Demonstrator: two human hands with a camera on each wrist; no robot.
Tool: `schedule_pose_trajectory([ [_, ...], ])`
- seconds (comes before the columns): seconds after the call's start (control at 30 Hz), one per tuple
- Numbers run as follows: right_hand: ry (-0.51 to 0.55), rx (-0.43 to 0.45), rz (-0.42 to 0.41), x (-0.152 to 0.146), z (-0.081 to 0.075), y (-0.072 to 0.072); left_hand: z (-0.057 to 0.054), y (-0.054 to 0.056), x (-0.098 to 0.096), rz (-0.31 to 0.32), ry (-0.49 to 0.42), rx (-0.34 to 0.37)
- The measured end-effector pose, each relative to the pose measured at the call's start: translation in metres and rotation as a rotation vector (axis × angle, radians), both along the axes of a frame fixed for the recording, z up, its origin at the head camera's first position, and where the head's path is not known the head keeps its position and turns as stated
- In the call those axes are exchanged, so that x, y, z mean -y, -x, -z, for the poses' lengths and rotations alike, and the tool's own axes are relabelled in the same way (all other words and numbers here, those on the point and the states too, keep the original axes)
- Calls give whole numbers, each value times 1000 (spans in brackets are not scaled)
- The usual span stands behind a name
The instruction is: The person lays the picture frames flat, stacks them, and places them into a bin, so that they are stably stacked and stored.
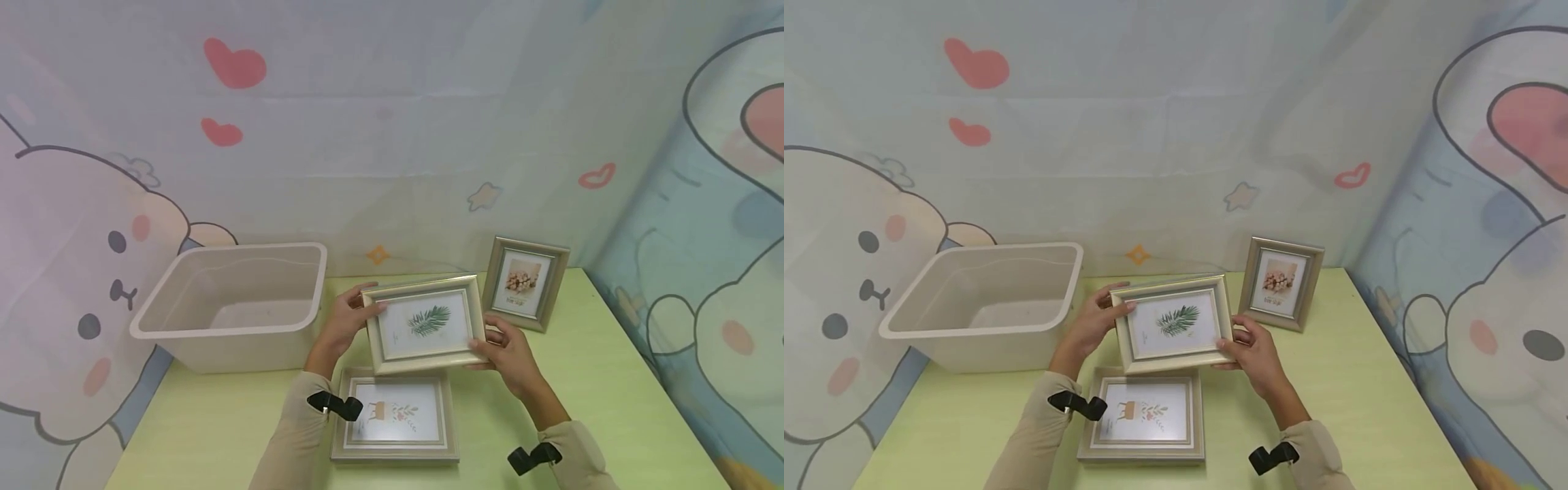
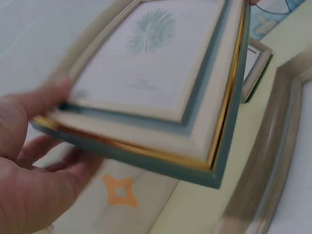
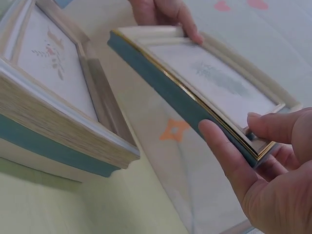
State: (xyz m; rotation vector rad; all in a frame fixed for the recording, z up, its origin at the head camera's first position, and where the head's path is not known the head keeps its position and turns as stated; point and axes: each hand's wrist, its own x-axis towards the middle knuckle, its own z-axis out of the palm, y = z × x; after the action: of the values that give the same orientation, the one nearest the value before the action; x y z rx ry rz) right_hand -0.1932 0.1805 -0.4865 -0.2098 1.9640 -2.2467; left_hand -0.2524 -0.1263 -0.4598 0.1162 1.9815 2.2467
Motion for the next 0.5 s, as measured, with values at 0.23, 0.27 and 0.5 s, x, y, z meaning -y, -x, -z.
schedule_pose_trajectory([
  [0.23,2,102,33,6,8,-8,0,-8,-7,-211,209,-131],
  [0.27,2,112,29,7,9,-9,0,-9,-6,-223,219,-134],
  [0.5,19,154,39,14,14,-17,1,-20,-4,-315,243,-139],
])
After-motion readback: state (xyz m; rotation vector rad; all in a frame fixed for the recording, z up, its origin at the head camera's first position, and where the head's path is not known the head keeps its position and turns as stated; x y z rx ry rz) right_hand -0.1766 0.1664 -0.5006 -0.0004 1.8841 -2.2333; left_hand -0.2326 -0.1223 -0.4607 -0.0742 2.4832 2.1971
